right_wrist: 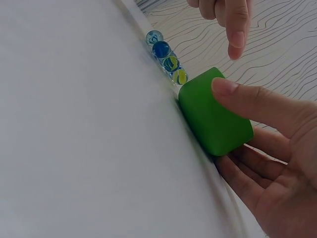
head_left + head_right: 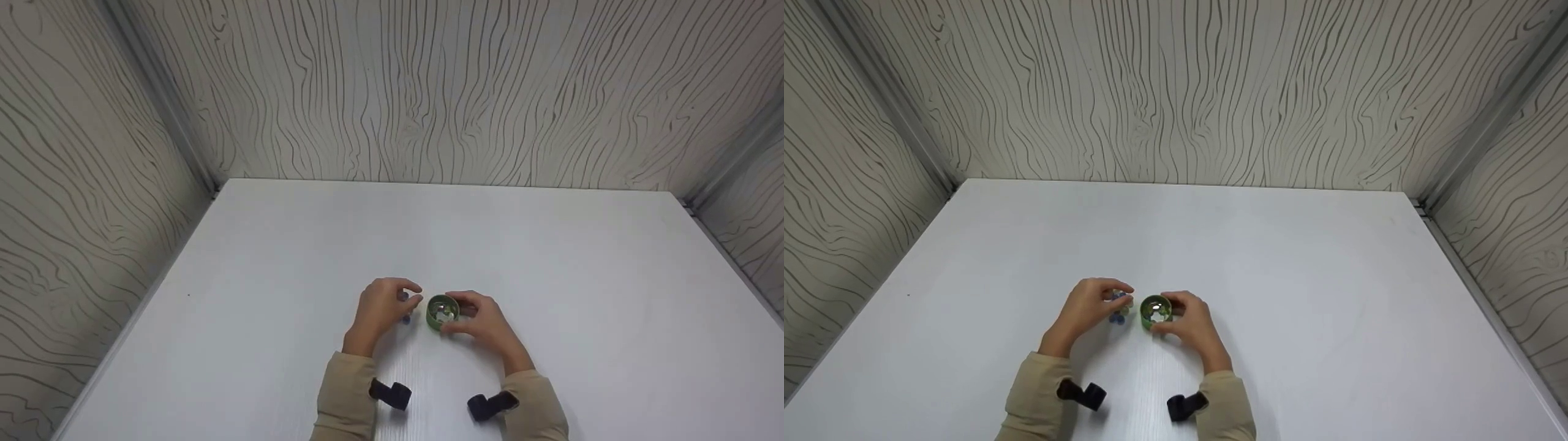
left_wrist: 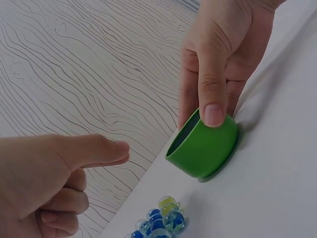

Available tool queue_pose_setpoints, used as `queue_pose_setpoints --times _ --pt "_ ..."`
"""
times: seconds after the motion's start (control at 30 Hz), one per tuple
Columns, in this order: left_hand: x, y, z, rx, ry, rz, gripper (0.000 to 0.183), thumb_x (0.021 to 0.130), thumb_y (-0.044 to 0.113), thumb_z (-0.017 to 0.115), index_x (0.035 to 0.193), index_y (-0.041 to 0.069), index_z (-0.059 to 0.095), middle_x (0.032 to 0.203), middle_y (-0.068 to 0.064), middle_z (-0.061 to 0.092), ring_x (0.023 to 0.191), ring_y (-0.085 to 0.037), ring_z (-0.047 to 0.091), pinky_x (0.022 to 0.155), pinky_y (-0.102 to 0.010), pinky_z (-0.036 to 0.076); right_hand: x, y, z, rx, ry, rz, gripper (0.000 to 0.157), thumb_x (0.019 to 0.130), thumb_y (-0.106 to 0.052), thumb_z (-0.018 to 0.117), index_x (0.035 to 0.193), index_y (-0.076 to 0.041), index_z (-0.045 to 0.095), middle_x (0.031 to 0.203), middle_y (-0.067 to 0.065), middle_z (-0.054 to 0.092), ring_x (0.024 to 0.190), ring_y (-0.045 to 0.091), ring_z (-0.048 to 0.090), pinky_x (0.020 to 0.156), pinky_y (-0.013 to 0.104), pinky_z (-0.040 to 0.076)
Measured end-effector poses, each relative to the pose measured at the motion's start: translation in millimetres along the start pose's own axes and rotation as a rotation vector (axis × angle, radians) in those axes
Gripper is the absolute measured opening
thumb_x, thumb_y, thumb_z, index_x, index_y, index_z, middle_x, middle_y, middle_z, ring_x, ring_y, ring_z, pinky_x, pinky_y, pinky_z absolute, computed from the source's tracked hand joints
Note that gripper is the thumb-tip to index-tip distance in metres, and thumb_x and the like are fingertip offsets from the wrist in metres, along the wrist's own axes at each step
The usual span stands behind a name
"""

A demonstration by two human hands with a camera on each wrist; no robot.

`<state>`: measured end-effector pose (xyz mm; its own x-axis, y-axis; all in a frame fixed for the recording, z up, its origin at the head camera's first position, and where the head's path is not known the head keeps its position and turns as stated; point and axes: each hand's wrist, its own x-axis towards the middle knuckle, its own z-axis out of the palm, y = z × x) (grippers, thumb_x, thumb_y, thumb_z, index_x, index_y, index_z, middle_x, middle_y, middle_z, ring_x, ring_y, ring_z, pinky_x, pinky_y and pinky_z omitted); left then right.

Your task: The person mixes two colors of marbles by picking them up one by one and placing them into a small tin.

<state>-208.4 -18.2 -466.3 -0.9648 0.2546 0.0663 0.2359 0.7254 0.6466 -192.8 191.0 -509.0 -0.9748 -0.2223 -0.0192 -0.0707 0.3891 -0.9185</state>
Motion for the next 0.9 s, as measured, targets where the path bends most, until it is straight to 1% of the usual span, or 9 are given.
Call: queue_pose_setpoints --times 0.17,0.27,0.4,0.5,0.6,0.67,0.73,0.8,0.9 --pt "-0.7 -1.3 -1.5 -0.003 0.012 -0.010 0.017 0.087 0.025 0.071 0.101 0.017 0.076 0.080 -0.001 0.071 0.064 -0.005 0.047 0.059 -0.019 0.038 -0.3 -0.2 -0.2 -0.007 -0.001 0.005 0.066 0.073 -0.014 0.083 0.128 0.008 0.055 0.127 0.028 0.060 0.118 0.041 0.061 0.100 0.041 0.049" --pt "-0.6 -2.6 -2.2 -0.006 0.018 -0.011 0.017 0.087 0.025 0.070 0.100 0.017 0.076 0.080 -0.002 0.069 0.066 -0.008 0.048 0.060 -0.022 0.040 -0.1 0.0 -0.3 -0.007 0.000 0.006 0.066 0.073 -0.014 0.083 0.128 0.008 0.055 0.127 0.028 0.059 0.118 0.041 0.060 0.100 0.040 0.049" --pt "-1.2 -5.8 -3.3 -0.023 0.040 -0.002 0.016 0.087 0.025 0.070 0.099 0.016 0.076 0.091 -0.004 0.075 0.078 -0.015 0.065 0.073 -0.031 0.052 0.2 0.2 0.2 -0.001 -0.001 0.001 0.066 0.072 -0.014 0.084 0.127 0.008 0.055 0.126 0.028 0.060 0.118 0.041 0.060 0.100 0.040 0.049" --pt "-1.7 -8.8 -4.6 -0.037 0.065 0.009 0.016 0.087 0.023 0.069 0.099 0.015 0.076 0.100 -0.005 0.076 0.088 -0.018 0.070 0.081 -0.036 0.055 0.3 0.4 0.6 -0.002 0.000 0.001 0.065 0.072 -0.014 0.084 0.127 0.008 0.055 0.126 0.028 0.060 0.118 0.041 0.061 0.099 0.040 0.050" --pt "-1.4 -11.6 -6.4 -0.044 0.079 0.013 0.018 0.088 0.023 0.069 0.101 0.013 0.075 0.092 -0.006 0.076 0.074 -0.013 0.065 0.071 -0.029 0.052 0.1 0.1 0.7 -0.005 0.002 0.002 0.065 0.072 -0.013 0.084 0.127 0.008 0.055 0.126 0.028 0.060 0.117 0.041 0.061 0.099 0.040 0.050" --pt "-1.2 -13.3 -7.3 -0.045 0.089 0.014 0.018 0.087 0.023 0.069 0.102 0.013 0.075 0.086 -0.006 0.074 0.066 -0.008 0.056 0.063 -0.023 0.046 -0.3 -0.5 0.3 -0.007 0.000 -0.001 0.065 0.072 -0.013 0.083 0.127 0.009 0.055 0.126 0.029 0.060 0.116 0.041 0.062 0.098 0.040 0.050" --pt "-1.0 -14.8 -8.2 -0.050 0.096 0.014 0.019 0.088 0.023 0.069 0.103 0.013 0.075 0.082 -0.006 0.073 0.063 -0.007 0.049 0.059 -0.020 0.041 -1.1 -1.6 -0.1 -0.006 -0.004 -0.003 0.066 0.072 -0.012 0.083 0.127 0.010 0.054 0.126 0.029 0.060 0.116 0.041 0.062 0.098 0.041 0.050" --pt "-1.1 -16.0 -8.7 -0.058 0.108 0.017 0.019 0.088 0.023 0.069 0.103 0.013 0.075 0.083 -0.007 0.074 0.065 -0.008 0.053 0.060 -0.021 0.043 -1.9 -2.7 -0.4 -0.006 -0.010 -0.005 0.066 0.073 -0.012 0.083 0.127 0.010 0.054 0.126 0.030 0.059 0.116 0.041 0.061 0.098 0.041 0.050" --pt "-1.4 -18.3 -9.3 -0.067 0.132 0.010 0.019 0.088 0.023 0.069 0.102 0.013 0.075 0.090 -0.007 0.075 0.077 -0.015 0.067 0.070 -0.028 0.053 -2.7 -4.3 -0.5 -0.003 -0.011 -0.004 0.065 0.073 -0.011 0.083 0.127 0.010 0.054 0.127 0.030 0.059 0.117 0.041 0.061 0.099 0.042 0.049"
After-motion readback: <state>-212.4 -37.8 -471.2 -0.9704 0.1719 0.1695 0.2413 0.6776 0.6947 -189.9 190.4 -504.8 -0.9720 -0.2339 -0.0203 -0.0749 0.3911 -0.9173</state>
